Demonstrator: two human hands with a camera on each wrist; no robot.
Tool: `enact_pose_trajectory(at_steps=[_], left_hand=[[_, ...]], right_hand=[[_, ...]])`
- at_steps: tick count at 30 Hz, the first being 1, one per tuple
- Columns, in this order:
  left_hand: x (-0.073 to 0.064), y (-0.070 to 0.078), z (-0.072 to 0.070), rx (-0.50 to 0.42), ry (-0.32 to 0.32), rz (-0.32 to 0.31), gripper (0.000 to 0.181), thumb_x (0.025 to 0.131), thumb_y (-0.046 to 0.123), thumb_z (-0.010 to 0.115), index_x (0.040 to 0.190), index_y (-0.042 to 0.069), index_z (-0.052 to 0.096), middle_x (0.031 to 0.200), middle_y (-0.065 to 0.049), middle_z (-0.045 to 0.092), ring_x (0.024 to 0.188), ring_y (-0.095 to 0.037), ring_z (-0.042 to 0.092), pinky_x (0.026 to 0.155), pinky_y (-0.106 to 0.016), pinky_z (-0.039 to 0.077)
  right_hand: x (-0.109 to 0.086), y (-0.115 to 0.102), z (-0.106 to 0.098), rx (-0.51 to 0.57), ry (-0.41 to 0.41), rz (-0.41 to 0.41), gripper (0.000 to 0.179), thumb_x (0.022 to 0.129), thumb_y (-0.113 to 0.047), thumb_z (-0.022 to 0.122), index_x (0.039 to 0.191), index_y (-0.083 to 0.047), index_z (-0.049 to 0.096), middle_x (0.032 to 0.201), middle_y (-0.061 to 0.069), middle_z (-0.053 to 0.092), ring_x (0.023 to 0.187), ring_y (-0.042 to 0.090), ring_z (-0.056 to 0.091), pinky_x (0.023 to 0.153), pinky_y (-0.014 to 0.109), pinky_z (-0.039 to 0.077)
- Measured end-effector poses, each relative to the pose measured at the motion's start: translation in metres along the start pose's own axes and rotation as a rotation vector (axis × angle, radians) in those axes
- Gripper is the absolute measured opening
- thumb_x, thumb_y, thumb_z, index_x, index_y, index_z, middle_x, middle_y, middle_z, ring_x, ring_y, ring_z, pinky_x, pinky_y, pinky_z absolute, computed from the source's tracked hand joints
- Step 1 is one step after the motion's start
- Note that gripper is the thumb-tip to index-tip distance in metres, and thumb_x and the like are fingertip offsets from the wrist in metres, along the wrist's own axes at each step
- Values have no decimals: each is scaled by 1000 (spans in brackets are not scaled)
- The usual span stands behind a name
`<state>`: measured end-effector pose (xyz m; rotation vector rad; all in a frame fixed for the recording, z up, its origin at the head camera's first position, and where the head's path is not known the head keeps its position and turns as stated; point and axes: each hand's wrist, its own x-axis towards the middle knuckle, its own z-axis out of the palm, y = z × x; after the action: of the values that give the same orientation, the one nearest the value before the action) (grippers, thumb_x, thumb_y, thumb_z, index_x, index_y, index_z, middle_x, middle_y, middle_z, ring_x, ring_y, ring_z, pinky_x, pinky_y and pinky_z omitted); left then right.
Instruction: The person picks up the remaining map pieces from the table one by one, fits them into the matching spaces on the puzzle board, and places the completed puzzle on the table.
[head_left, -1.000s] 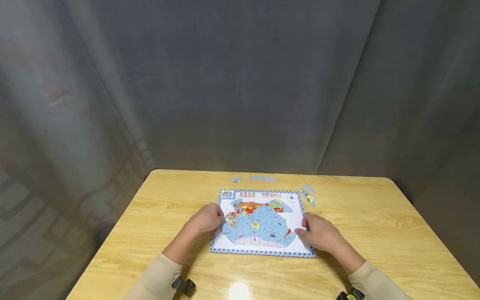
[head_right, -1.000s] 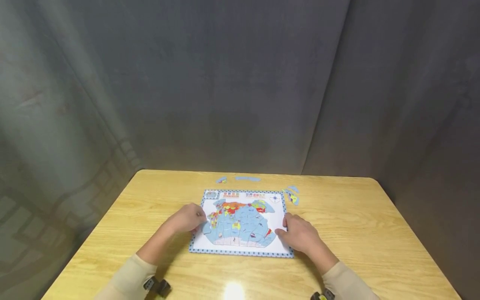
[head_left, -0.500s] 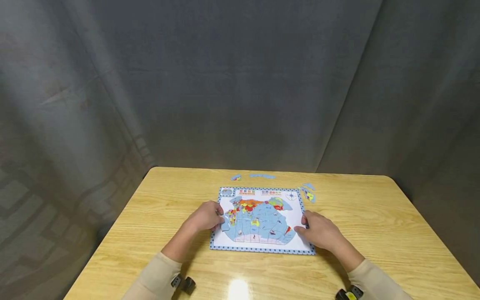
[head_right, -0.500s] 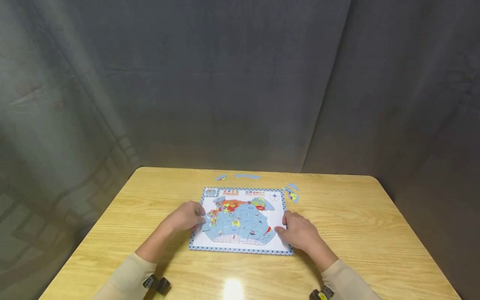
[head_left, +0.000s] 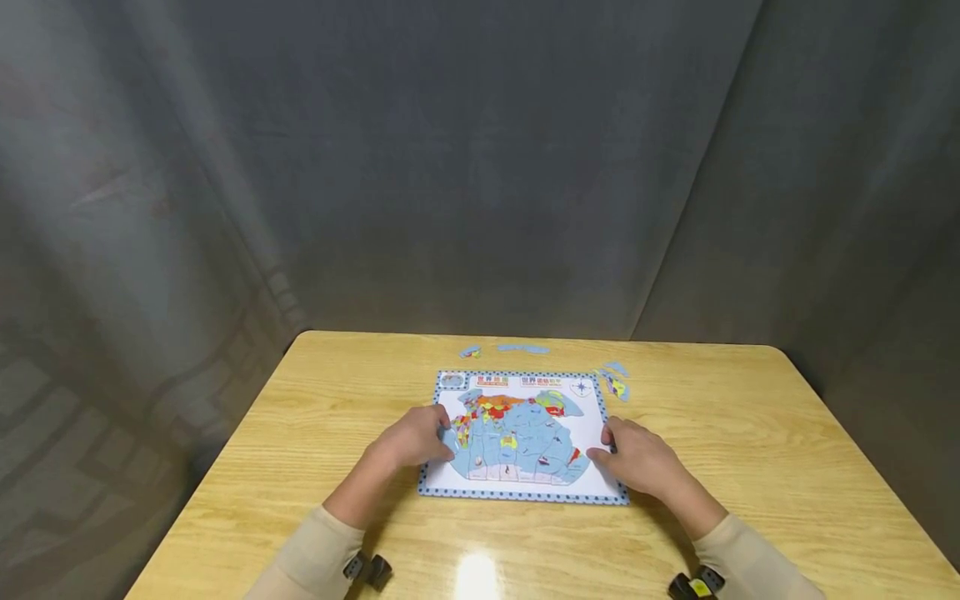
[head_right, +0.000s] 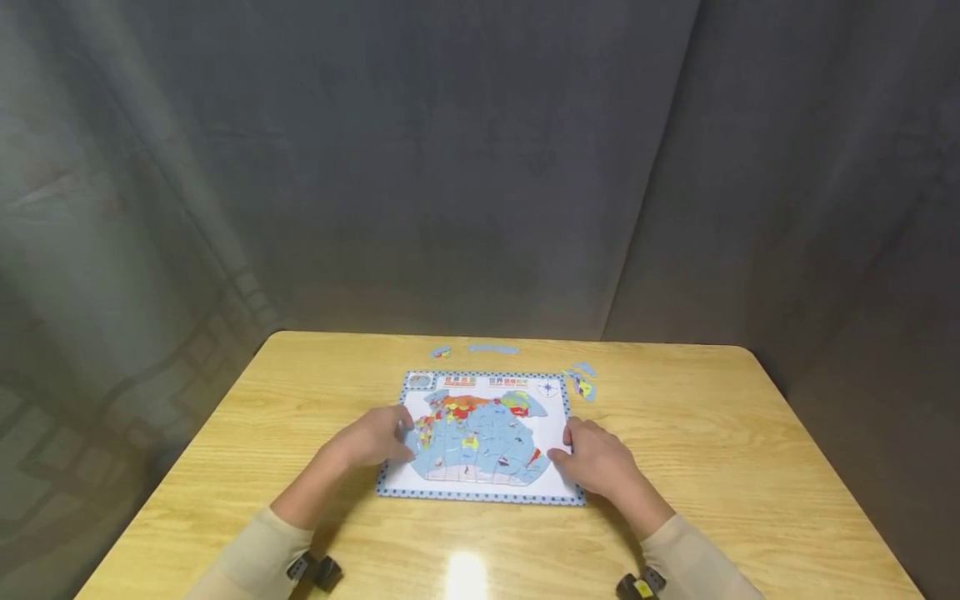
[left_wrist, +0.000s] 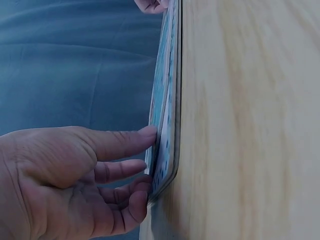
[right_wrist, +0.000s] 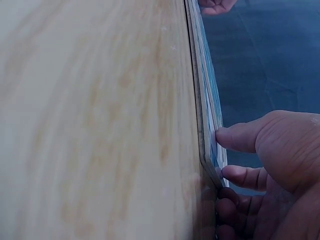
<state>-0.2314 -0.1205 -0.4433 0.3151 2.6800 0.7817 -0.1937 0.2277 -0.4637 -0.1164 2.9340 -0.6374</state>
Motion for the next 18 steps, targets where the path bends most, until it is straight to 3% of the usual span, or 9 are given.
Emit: enact_pose_trajectory(at_steps=[18], left_hand=[[2,-5,0,13,11,50,26,80,15,82,87,7,58,79,-4,55,71,-18,51,59,-30,42]], right_hand=[[1,2,2,0,5,-4,29,88,-35,73,93,-12,54,73,4,49,64,19,46,56,32,35]])
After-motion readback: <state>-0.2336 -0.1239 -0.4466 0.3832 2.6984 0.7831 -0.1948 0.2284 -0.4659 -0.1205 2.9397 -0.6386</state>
